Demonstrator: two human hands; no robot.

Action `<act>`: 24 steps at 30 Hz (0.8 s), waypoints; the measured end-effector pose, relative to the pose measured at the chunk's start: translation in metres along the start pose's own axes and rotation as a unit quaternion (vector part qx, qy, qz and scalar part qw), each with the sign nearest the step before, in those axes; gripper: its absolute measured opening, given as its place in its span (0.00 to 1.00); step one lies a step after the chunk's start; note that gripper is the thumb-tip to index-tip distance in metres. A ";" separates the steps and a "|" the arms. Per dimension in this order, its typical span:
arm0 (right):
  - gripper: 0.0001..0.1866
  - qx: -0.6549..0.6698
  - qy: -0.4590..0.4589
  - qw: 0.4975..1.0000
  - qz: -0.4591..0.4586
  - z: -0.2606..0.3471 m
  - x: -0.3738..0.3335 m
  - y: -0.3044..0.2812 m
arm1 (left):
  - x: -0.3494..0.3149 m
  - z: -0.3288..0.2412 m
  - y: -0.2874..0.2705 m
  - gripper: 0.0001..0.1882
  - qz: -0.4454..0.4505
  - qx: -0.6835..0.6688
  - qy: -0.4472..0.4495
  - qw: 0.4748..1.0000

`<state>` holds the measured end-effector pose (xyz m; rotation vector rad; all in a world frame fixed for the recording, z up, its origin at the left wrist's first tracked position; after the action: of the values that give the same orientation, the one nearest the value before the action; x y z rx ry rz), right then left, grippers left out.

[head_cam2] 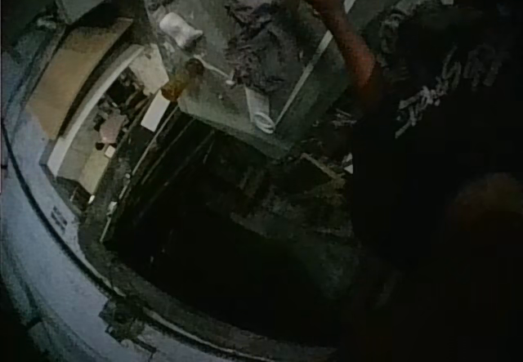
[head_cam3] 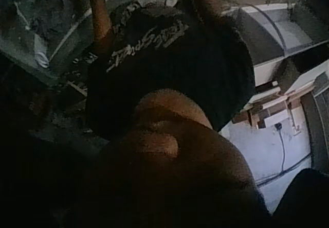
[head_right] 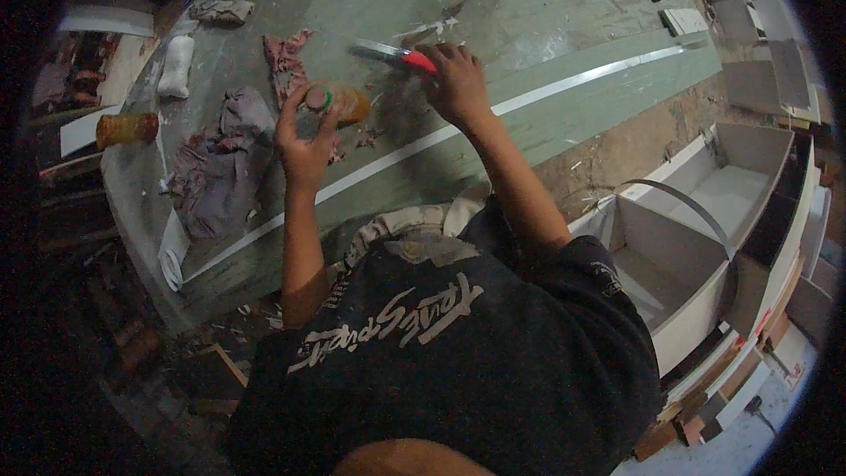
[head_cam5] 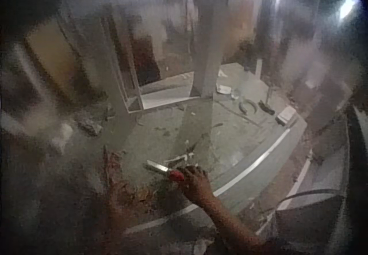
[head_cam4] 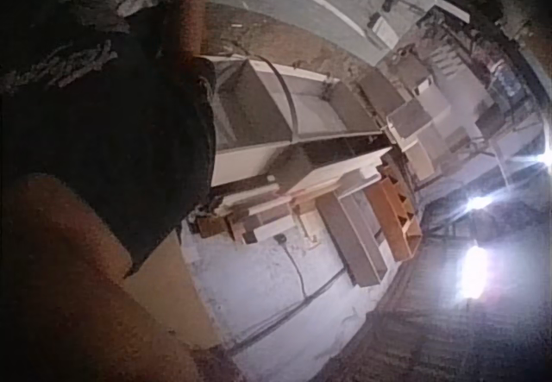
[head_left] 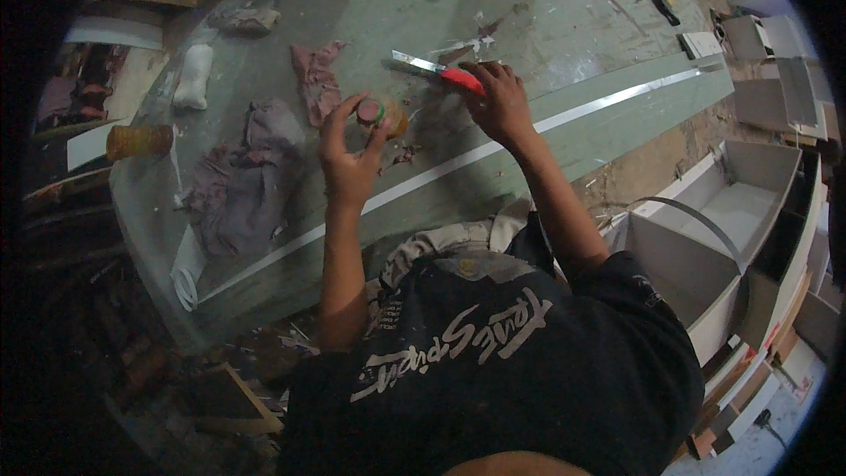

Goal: The person cuts a piece of cloth using scissors and then uses a utility knife and scissors to cut and modify a plastic bottle and its cap area.

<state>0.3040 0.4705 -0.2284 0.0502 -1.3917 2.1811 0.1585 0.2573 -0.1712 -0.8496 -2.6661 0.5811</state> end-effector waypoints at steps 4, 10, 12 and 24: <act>0.26 0.133 -0.003 0.991 0.027 0.013 -0.006 -0.004 | -0.004 -0.001 0.004 0.22 -0.046 -0.060 0.009 0.997; 0.34 0.271 -0.090 0.958 -0.014 0.085 -0.019 -0.023 | -0.011 -0.014 0.002 0.24 -0.029 -0.089 0.028 0.995; 0.38 0.306 -0.090 0.947 -0.048 0.101 -0.022 -0.018 | -0.014 -0.032 0.004 0.25 -0.017 -0.129 0.042 0.991; 0.35 0.446 -0.131 0.885 -0.006 0.105 -0.021 -0.045 | -0.023 -0.084 -0.028 0.24 0.069 -0.162 0.087 0.981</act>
<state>0.3156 0.3865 -0.1491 0.7039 -0.3757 2.6818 0.1947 0.2467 -0.0878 -1.1230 -2.5917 0.0906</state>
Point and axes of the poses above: each hand's wrist, its own x-axis towards the middle knuckle, its own y-axis out of the palm, z = x × y, the point moved 1 cm from there along x, towards the middle knuckle, and after that the axes turned 10 degrees about -y, right-handed, at the moved point
